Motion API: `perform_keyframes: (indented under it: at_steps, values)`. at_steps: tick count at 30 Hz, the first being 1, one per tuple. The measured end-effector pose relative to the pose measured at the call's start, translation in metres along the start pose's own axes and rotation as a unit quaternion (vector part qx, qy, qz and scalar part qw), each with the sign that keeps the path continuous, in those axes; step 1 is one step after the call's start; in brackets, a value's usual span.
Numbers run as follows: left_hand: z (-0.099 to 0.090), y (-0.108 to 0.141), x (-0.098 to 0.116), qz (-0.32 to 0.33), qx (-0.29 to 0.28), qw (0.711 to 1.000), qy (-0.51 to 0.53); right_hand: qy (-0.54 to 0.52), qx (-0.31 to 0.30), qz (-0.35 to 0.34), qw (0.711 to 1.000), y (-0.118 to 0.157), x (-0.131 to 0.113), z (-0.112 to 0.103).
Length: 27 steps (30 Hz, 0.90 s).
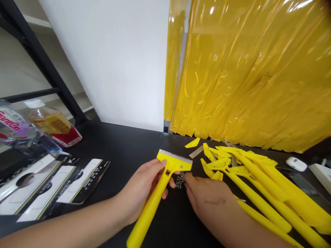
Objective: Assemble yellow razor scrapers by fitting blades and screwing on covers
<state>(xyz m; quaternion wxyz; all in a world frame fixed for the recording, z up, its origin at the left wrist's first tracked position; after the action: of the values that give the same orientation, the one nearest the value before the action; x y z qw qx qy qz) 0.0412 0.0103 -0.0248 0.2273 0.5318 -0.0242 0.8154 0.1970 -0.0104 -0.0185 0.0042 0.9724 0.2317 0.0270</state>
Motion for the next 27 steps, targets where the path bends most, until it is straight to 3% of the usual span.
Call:
perform_keyframes:
  at_steps: [4,7,8,9,11,12,13,14,19,27]
  values:
    - [0.006,0.003,0.013,0.015,-0.041,0.998,-0.043,-0.027,0.015,0.017,0.999,-0.001,0.015,-0.007]
    - [0.018,0.014,0.033,0.074,-0.116,0.968,-0.212,-0.061,0.041,0.06,0.996,0.002,0.041,-0.028]
    - [0.024,0.021,0.041,0.121,-0.142,0.933,-0.308,-0.084,0.047,0.068,0.993,0.005,0.049,-0.037]
    - [0.031,0.029,0.048,0.182,-0.167,0.876,-0.415,-0.128,0.05,0.067,0.988,0.008,0.053,-0.046]
    - [0.045,0.045,0.056,0.315,-0.196,0.726,-0.579,-0.312,0.031,0.032,0.949,0.015,0.053,-0.062]
    - [0.049,0.051,0.057,0.357,-0.197,0.667,-0.624,-0.378,0.013,0.013,0.926,0.018,0.049,-0.068]
    - [0.052,0.054,0.057,0.386,-0.195,0.625,-0.65,-0.423,-0.006,-0.009,0.906,0.022,0.042,-0.074]
    - [0.053,0.055,0.056,0.401,-0.19,0.602,-0.664,-0.439,-0.018,-0.03,0.898,0.025,0.035,-0.079]
    - [0.05,0.054,0.056,0.446,-0.157,0.571,-0.671,-0.381,-0.038,-0.116,0.916,0.03,0.013,-0.084]
    - [0.049,0.053,0.048,0.441,-0.164,0.549,-0.69,-0.362,-0.048,-0.131,0.922,0.024,0.017,-0.074]
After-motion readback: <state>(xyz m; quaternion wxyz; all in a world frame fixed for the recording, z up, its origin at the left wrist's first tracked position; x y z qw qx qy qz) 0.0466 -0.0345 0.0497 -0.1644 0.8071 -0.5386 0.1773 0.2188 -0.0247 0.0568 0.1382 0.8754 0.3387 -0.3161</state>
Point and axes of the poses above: each hand's wrist, its own y-axis away from the middle knuckle, its own z-axis out of the palm, x = y × z, the point moved 5 cm from there along -y, towards the middle knuckle, and after that the axes turned 5 degrees about -x, right-handed, at the moved point
